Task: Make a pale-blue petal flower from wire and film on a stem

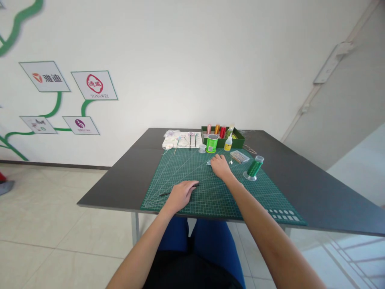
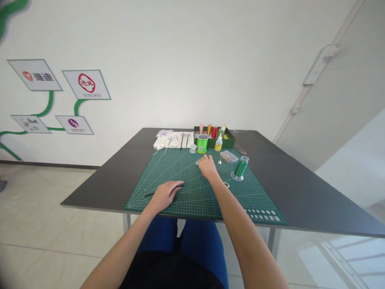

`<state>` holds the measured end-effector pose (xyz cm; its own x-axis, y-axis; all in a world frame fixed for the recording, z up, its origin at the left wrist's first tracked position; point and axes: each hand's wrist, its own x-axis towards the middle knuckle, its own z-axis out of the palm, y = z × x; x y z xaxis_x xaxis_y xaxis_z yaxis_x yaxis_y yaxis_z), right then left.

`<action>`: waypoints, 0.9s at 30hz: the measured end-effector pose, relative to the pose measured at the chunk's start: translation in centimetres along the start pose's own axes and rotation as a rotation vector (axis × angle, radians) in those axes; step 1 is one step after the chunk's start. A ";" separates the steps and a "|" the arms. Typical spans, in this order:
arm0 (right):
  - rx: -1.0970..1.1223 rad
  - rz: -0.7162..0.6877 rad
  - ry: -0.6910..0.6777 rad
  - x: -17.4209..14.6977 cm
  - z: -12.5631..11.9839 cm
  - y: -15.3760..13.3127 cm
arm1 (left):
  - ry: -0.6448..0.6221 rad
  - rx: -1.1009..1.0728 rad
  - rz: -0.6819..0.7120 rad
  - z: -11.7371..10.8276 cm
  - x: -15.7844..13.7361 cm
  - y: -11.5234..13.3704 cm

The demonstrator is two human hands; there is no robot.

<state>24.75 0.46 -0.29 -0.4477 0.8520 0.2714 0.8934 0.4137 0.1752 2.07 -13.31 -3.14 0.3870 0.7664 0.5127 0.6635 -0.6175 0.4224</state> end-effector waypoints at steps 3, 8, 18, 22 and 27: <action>0.085 0.041 0.049 -0.7 -0.5 -1.0 | 0.006 -0.016 -0.013 0.1 0.1 -0.2; 0.621 0.255 0.253 -1.7 -0.5 -2.5 | 0.055 -0.082 -0.057 -0.3 0.8 -0.5; 1.601 0.352 0.324 -1.5 0.5 -4.0 | 0.218 -0.147 -0.096 -1.5 8.3 -2.0; 1.738 0.336 0.284 -1.7 0.2 -4.5 | 0.309 -0.190 -0.133 0.0 10.1 -3.1; 1.761 0.249 0.209 -2.0 0.1 -5.2 | 0.284 -0.298 -0.130 1.2 9.4 -3.7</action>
<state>21.01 -3.40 -1.80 -0.1821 0.9486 0.2590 -0.1457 0.2344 -0.9611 4.04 -3.58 -0.74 0.0925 0.7880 0.6087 0.4652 -0.5747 0.6733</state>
